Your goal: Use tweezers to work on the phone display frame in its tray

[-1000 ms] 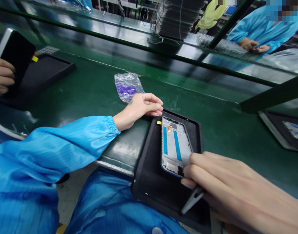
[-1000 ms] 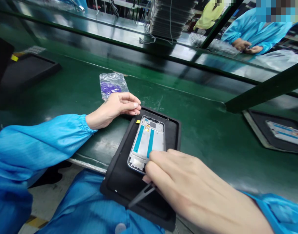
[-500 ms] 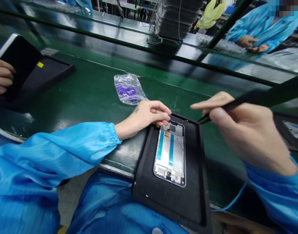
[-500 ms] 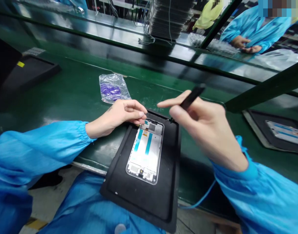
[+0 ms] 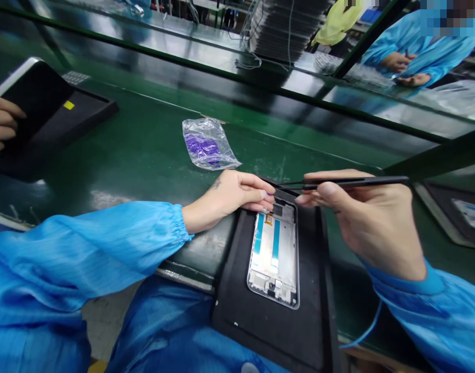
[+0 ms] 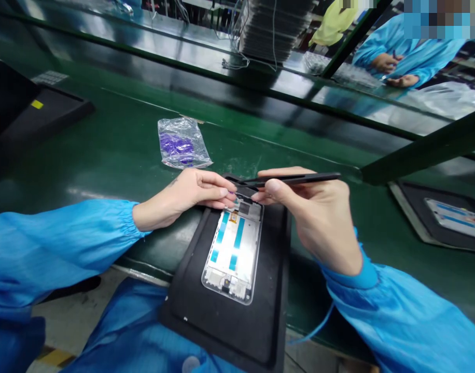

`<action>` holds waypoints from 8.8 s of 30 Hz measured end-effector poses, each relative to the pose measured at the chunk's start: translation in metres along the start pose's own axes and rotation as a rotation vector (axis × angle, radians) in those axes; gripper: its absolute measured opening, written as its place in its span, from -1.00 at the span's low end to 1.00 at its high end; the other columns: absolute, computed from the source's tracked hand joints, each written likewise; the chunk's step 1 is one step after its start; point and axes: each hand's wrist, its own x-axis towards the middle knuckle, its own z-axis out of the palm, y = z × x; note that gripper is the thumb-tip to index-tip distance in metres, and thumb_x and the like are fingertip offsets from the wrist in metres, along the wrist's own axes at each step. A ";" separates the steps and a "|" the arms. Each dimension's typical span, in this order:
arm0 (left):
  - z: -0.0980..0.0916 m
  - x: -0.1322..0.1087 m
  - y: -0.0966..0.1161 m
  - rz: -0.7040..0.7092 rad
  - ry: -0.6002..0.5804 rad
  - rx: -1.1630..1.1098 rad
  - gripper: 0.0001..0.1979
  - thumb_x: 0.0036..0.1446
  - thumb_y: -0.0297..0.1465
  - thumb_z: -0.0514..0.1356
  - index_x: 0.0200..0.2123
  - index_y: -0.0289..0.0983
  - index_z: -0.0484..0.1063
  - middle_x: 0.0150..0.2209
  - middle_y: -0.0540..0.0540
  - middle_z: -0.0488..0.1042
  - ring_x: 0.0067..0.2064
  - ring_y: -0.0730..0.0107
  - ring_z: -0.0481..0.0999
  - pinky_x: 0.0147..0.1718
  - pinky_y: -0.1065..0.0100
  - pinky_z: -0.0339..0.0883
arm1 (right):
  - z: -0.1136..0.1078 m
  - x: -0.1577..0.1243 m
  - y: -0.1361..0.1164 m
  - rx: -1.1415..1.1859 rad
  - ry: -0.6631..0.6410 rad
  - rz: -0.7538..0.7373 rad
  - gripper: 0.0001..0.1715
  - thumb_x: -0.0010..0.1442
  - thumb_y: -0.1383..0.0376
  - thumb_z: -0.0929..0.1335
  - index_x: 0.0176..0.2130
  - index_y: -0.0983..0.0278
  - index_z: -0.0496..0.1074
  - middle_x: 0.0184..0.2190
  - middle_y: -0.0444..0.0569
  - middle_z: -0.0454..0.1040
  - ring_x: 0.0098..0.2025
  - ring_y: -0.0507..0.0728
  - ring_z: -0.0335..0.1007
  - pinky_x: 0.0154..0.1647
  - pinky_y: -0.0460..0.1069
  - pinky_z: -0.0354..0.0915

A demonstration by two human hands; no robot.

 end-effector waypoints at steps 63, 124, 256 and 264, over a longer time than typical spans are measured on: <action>0.000 0.001 -0.005 0.142 0.025 -0.011 -0.91 0.13 -0.51 0.34 -0.31 -0.41 0.49 -0.47 -0.05 0.55 -0.42 0.54 0.56 -0.27 0.45 0.46 | 0.021 -0.006 -0.001 0.047 0.074 0.083 -0.77 0.18 0.15 0.53 -0.28 0.27 0.58 -0.44 -0.06 0.55 -0.42 0.06 0.52 -0.33 -0.10 0.48; -0.004 0.011 -0.020 0.375 0.020 0.315 -0.86 0.07 -0.59 0.24 -0.27 -0.33 0.48 -0.43 0.00 0.57 -0.37 0.43 0.64 -0.31 0.43 0.54 | 0.015 -0.002 0.007 0.032 0.047 0.074 -0.67 0.16 0.11 0.54 -0.25 0.33 0.56 -0.41 -0.03 0.56 -0.40 0.05 0.53 -0.31 -0.13 0.46; -0.014 0.043 -0.009 0.678 -0.133 1.381 -0.78 0.29 -0.43 0.08 -0.21 -0.25 0.54 -0.20 -0.09 0.51 -0.10 0.21 0.34 -0.02 0.18 0.22 | -0.004 -0.015 0.035 -0.487 -0.013 -0.381 -0.94 0.33 0.33 0.42 -0.18 0.20 0.56 -0.29 -0.13 0.56 -0.33 0.04 0.49 -0.32 -0.08 0.36; -0.018 0.041 -0.007 0.778 -0.182 1.456 -0.82 0.30 -0.48 0.11 -0.12 -0.25 0.51 -0.11 -0.10 0.49 -0.06 0.19 0.34 -0.06 0.19 0.23 | -0.001 -0.013 0.036 -0.335 0.025 -0.169 -0.83 0.32 0.18 0.44 -0.22 0.24 0.56 -0.35 -0.07 0.57 -0.36 0.12 0.55 -0.33 -0.04 0.47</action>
